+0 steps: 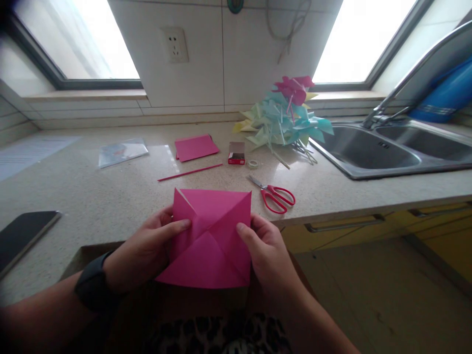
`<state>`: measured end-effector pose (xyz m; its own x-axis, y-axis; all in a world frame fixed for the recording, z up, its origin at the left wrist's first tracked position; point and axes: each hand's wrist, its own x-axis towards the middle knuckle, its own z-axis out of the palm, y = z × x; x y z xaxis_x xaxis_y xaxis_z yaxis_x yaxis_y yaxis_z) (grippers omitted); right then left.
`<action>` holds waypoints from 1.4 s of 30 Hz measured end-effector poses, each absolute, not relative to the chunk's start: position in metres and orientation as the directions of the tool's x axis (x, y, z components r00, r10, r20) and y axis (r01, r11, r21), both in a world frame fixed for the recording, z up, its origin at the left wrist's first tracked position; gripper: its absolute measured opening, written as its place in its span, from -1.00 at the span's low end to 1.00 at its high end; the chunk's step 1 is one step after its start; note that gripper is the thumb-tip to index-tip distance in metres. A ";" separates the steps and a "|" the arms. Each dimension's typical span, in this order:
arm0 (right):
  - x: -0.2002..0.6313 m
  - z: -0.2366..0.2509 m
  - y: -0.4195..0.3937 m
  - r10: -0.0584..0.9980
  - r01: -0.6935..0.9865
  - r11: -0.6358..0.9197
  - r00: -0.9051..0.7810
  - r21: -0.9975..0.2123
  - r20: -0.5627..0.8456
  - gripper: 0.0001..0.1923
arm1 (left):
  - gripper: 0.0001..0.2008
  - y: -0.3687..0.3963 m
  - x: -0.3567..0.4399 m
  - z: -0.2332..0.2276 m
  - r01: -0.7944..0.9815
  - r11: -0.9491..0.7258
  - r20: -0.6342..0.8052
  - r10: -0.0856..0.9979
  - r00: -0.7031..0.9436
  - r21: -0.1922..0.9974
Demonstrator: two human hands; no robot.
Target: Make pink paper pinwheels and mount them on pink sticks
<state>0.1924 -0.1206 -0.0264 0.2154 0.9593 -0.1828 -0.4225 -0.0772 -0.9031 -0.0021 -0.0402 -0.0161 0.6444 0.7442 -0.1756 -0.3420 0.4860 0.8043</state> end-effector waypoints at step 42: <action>0.222 -0.010 -0.082 0.960 0.885 0.230 -0.138 -0.405 0.245 -0.85 | -0.74 -0.028 -0.014 -0.016 0.451 -0.883 0.329 0.467 0.821 0.129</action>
<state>0.2222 -0.0821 -0.0095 -0.1375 0.9597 0.2449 0.8850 0.2301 -0.4048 -0.0137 -0.0279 -0.0163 0.8211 0.4667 0.3287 0.4506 -0.8834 0.1287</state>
